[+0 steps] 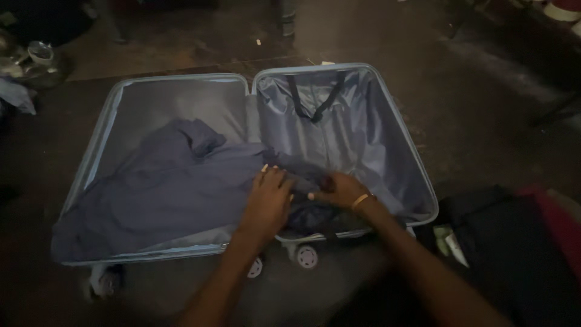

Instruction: The person picks up a folded black garment, places it into a suitcase, and then takes a blue shirt, spreads it out, and rolls it up before placing it next to the first item.

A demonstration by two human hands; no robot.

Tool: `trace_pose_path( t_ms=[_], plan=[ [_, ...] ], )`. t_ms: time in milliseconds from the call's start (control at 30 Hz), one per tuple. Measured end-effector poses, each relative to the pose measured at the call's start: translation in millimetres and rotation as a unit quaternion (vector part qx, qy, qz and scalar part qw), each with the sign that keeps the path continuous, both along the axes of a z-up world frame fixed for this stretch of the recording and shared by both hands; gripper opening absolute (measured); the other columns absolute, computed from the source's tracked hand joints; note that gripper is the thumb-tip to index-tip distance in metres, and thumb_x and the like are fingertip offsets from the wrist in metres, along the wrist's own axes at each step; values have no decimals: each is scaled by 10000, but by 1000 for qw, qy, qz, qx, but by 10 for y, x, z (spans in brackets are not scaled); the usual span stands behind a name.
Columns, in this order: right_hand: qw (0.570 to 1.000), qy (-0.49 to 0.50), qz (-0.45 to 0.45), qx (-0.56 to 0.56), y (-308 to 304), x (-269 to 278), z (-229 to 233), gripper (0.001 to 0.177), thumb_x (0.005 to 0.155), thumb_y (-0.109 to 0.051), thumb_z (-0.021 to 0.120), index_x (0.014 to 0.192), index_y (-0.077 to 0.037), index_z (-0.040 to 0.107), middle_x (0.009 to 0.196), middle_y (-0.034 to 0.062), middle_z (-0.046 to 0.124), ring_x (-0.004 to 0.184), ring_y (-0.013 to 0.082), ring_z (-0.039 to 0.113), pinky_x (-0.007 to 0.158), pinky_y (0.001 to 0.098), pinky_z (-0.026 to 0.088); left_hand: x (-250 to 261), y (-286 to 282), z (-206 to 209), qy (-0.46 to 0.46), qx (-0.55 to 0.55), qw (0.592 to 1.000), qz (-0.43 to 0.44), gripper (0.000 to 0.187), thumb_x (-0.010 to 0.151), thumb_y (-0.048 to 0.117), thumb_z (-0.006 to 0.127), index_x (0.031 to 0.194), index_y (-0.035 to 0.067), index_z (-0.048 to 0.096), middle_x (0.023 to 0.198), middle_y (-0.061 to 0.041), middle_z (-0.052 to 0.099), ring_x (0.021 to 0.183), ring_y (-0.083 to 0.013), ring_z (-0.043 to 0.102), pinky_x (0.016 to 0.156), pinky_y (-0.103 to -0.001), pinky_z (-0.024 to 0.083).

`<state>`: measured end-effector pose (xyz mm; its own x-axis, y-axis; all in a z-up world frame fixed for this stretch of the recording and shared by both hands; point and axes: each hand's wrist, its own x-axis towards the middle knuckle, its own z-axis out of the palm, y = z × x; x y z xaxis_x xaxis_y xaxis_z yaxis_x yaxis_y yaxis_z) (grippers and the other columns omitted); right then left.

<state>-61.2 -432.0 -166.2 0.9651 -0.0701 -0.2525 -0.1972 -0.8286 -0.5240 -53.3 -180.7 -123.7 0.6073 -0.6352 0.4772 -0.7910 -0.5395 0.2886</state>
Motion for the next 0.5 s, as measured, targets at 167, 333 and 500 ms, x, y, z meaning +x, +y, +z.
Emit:
trace_pose_path(
  t_ms=[167,333,500],
  plan=[
    [994,65,83,-7,-165,-39,-472,575,782,-530,816,972,11,774,928,198,764,834,287,721,783,377,554,98,-105,-71,6,65,997,30,451,824,175,743,1234,24,633,1322,-200,597,1341,-381,477,1184,-506,273],
    [995,64,68,42,-470,60,-768,333,857,-351,765,909,-26,811,865,152,818,780,260,789,756,353,602,136,-131,-130,21,96,994,55,560,799,207,764,1310,41,606,1365,-215,567,1362,-374,448,1193,-516,231],
    [954,-268,-79,111,-601,-145,-402,174,854,-99,687,1017,-44,717,983,129,776,912,271,753,791,377,576,138,-81,-121,2,122,991,47,610,800,207,757,1360,51,571,1405,-192,553,1399,-356,429,1220,-503,221]
  ],
)
